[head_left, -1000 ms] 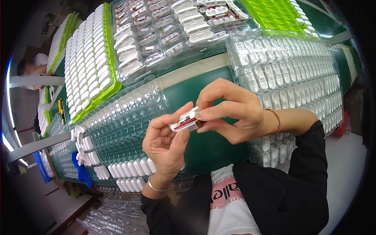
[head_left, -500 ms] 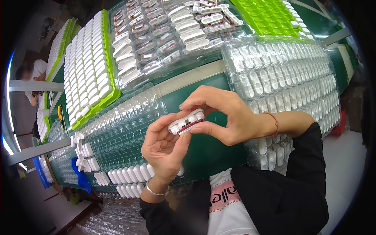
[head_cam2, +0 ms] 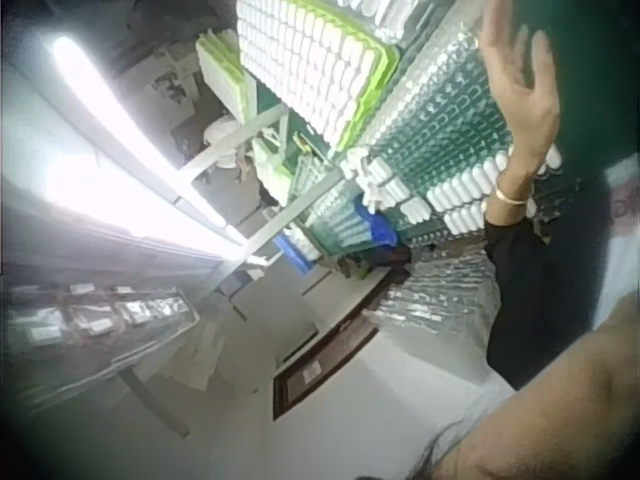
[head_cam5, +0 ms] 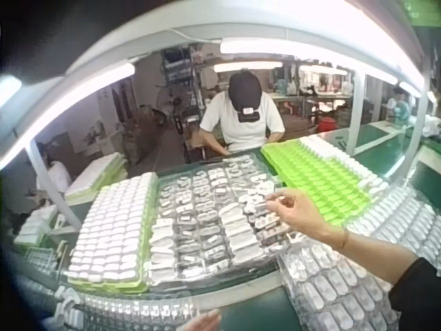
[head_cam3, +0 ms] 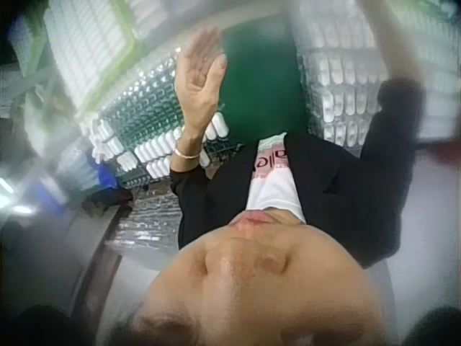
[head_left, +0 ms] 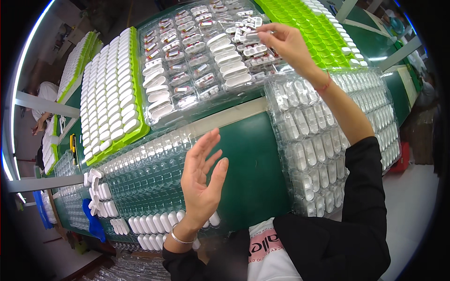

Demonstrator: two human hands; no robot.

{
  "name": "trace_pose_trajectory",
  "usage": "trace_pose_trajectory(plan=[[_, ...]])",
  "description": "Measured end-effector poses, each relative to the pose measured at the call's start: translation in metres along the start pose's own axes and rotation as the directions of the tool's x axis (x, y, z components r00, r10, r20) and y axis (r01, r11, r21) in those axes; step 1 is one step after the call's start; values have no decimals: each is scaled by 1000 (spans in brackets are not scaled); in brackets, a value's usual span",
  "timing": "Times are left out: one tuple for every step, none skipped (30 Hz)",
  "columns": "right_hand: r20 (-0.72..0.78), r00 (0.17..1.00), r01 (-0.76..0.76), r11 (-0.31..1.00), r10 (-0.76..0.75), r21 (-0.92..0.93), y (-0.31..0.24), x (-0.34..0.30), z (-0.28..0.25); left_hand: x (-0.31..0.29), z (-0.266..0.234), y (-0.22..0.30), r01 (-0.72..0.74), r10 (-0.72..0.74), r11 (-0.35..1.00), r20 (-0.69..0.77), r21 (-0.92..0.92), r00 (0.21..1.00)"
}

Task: The person assembles small cylindrical components into white earbud-style cases. They repeatedly pick up a component, insert it into the case, close the case, and place it into a green tray. The process is repeated for multiple units throughout the clip.

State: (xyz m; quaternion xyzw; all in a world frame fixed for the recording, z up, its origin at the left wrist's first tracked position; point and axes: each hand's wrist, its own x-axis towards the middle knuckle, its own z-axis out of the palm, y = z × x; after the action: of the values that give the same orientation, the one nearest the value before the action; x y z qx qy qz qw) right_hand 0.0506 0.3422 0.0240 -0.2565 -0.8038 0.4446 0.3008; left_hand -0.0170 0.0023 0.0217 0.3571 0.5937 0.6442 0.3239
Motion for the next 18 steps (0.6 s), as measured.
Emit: trace_pose_trajectory(plan=[[-59, 998, 33, 998, -35, -44, 21, 23, -4, -3, -3, 0, 16, -16, 1000, 5, -7, 1000], [-122, 990, 59, 994, -71, -96, 44, 41, -7, -4, -5, -1, 31, -30, 999, 18, -19, 999], [-112, 985, 101, 970, -128, -221, 59, 53, -3, -7, -8, -2, 45, -45, 999, -3, -7, 999], [-102, 978, 139, 927, -184, -348, 72, 62, -3, -10, -11, -2, 48, -48, 999, -17, 0, 999], [-87, 967, 172, 866, -239, -471, 74, 67, 0, -12, -14, -2, 51, -51, 999, -29, 5, 998], [-99, 959, 189, 861, -265, -472, 78, 71, 3, -15, -17, -1, 53, -53, 999, -41, 11, 998], [-110, 951, 206, 855, -290, -475, 76, 74, 6, -18, -20, -2, 41, -39, 999, -63, 27, 997], [-122, 941, 222, 849, -315, -479, 75, 77, 8, -20, -23, -2, 29, -25, 999, -85, 43, 996], [-80, 914, 304, 803, -397, -512, 73, 82, 13, -21, -26, -3, 16, -10, 998, -105, 58, 994], [-35, 880, 382, 750, -473, -540, 68, 87, 24, -21, -28, -6, 13, -5, 997, -95, 76, 995], [8, 839, 453, 691, -544, -564, 60, 93, 36, -21, -31, -7, 8, 0, 995, -82, 97, 997], [52, 792, 519, 625, -609, -583, 52, 98, 49, -20, -32, -8, 3, 5, 993, -68, 118, 998], [123, 755, 593, 592, -644, -545, 46, 106, 70, -20, -32, -8, 12, -4, 995, -72, 103, 997], [190, 713, 661, 556, -675, -504, 41, 114, 93, -19, -29, -10, 20, -13, 996, -73, 87, 997], [274, 738, 647, 532, -617, -546, 33, 121, 115, -18, -27, -11, 27, -22, 997, -72, 72, 997], [357, 751, 646, 506, -556, -572, 23, 127, 141, -21, -28, -10, 7, -1, 994, -62, 105, 998], [423, 740, 657, 425, -523, -623, 20, 133, 154, -19, -28, -11, -24, 27, 992, -25, 127, 999], [486, 729, 667, 340, -481, -663, 17, 138, 166, -19, -29, -11, -56, 55, 987, 11, 148, 998]])
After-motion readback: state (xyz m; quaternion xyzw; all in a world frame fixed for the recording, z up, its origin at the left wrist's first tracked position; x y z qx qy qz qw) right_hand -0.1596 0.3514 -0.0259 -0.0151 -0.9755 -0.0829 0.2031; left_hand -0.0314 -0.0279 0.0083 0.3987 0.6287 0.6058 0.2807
